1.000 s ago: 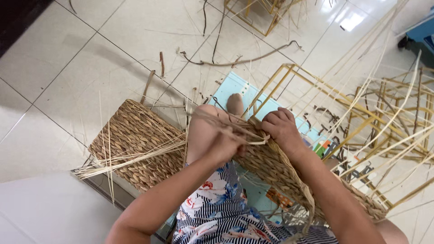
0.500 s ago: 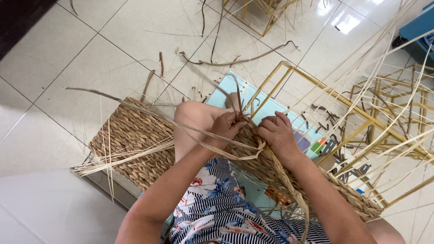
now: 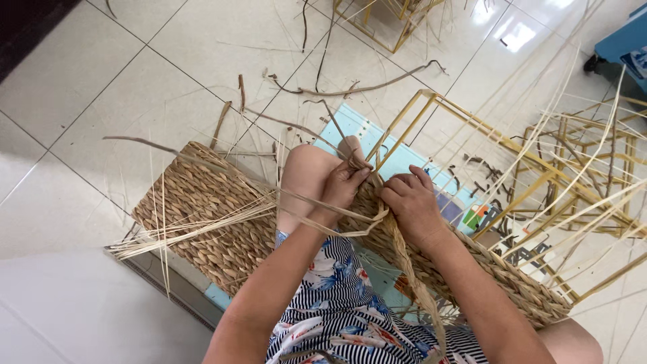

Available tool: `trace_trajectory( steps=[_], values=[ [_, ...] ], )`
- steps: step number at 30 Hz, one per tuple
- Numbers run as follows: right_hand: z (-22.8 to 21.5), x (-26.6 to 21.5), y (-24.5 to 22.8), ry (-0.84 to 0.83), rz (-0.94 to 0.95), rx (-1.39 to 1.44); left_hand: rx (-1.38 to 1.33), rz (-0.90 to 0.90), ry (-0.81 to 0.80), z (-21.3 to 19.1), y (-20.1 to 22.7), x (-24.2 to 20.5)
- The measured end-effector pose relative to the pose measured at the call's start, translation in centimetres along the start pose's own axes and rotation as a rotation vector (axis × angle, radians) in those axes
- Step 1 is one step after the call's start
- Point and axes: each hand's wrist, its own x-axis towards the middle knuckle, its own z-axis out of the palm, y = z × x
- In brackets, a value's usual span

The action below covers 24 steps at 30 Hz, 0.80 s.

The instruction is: The person weaves thin wooden or bamboo strips into a frame to construct the base and sides of a basket, interlacing the strips through vertical supports.

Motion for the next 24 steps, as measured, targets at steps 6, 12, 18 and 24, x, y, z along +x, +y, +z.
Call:
trace_trajectory(
  steps=[6, 12, 18, 24],
  values=[
    [0.0, 0.9, -0.6, 0.029, -0.027, 0.020, -0.078, -0.220, 0.092, 0.5, 0.2, 2.1],
    [0.3, 1.1, -1.0, -0.024, -0.034, 0.002, 0.210, -0.247, 0.157, 0.6, 0.4, 1.8],
    [-0.3, 1.4, -0.5, -0.064, -0.051, 0.026, 0.056, -0.107, 0.002, 0.7, 1.4, -0.6],
    [-0.7, 1.5, -0.2, -0.184, -0.076, 0.008, -0.024, -0.044, 0.094, 1.1, 1.8, -0.6]
  ],
)
